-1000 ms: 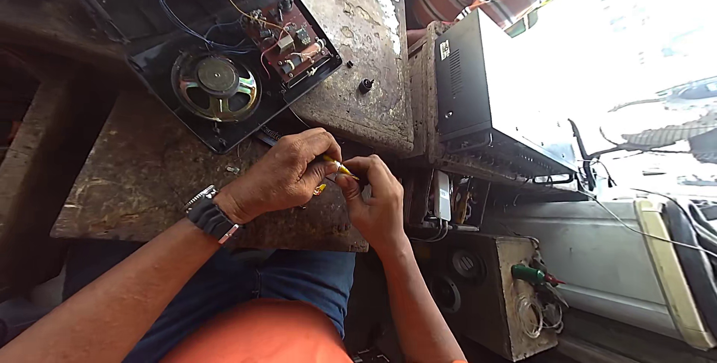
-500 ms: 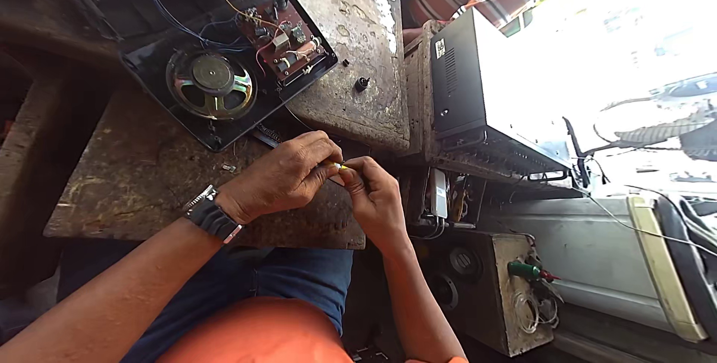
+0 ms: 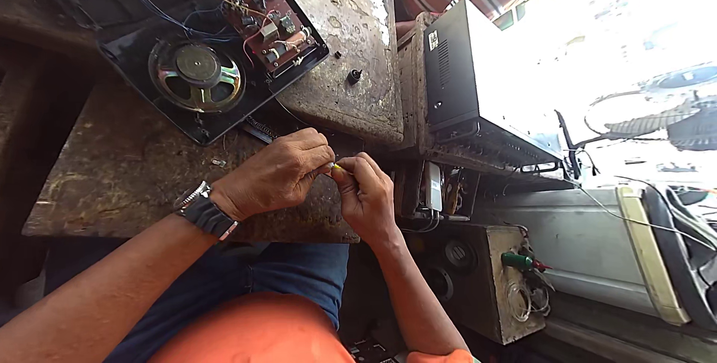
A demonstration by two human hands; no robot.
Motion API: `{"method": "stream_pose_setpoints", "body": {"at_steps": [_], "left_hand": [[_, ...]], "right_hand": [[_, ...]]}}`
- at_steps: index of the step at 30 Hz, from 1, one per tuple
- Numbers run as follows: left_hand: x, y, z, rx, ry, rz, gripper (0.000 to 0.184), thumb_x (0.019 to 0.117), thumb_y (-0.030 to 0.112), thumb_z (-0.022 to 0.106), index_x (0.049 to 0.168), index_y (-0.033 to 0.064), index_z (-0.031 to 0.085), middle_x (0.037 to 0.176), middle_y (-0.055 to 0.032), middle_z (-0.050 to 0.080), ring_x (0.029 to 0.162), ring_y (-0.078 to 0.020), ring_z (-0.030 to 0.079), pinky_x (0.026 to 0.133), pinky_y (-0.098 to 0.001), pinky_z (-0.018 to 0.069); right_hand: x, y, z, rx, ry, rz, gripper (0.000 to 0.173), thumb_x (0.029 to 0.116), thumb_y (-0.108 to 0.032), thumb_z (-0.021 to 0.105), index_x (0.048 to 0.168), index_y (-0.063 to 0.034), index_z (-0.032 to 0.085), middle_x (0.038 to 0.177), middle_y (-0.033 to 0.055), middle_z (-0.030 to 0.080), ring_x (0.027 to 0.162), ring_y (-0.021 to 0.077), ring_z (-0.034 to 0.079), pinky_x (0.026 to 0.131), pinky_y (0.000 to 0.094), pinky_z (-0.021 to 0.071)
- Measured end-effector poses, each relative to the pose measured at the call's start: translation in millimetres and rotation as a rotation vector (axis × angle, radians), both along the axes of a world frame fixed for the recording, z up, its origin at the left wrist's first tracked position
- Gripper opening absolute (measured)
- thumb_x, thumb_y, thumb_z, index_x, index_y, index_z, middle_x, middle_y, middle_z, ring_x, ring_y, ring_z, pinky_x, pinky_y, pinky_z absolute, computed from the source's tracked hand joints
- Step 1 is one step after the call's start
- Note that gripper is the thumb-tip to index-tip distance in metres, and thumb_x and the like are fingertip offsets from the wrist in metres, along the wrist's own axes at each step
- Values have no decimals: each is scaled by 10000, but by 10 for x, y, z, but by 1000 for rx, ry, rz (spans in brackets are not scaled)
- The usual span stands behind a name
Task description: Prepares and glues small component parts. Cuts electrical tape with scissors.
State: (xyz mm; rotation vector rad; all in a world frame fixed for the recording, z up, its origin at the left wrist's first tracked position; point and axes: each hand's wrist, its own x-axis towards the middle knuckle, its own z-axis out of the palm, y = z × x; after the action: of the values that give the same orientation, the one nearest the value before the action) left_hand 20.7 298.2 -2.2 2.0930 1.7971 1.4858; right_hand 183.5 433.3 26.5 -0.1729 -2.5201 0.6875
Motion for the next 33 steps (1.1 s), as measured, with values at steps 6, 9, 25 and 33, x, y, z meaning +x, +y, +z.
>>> {"method": "stream_pose_setpoints", "body": {"at_steps": [6, 9, 25, 33], "left_hand": [[27, 25, 4, 41, 70, -3, 237, 1003, 92, 507, 1038, 30, 733, 930, -65, 649, 935, -206, 600, 858, -326, 498], [23, 24, -8, -21, 17, -19, 250, 1028, 154, 500, 1025, 53, 728, 954, -44, 642, 952, -169, 608, 863, -296, 514], [13, -28, -30, -60, 34, 41, 323, 1052, 273, 502, 1067, 54, 739, 931, -113, 669, 940, -193, 639, 861, -322, 530], [-29, -39, -10, -155, -23, -68, 331, 1053, 261, 544, 1016, -13, 726, 883, -117, 664, 896, -108, 628, 830, -213, 516]], "right_hand": [[-30, 93, 167, -1614, -445, 160, 374, 1068, -346, 445, 808, -108, 570, 585, -56, 421, 413, 5, 365, 381, 139, 307], [-7, 114, 208, -1219, -417, 101, 425, 1082, -348, 462, 806, -71, 627, 575, -22, 478, 432, 26, 399, 406, 170, 335], [-25, -75, 196, -245, -264, 11, 269, 1065, -162, 518, 980, 35, 680, 893, 148, 675, 878, 252, 684, 807, 415, 566], [-40, 67, 251, -747, -431, 81, 395, 1112, -247, 455, 937, 40, 662, 751, 95, 604, 635, 162, 559, 595, 342, 466]]}}
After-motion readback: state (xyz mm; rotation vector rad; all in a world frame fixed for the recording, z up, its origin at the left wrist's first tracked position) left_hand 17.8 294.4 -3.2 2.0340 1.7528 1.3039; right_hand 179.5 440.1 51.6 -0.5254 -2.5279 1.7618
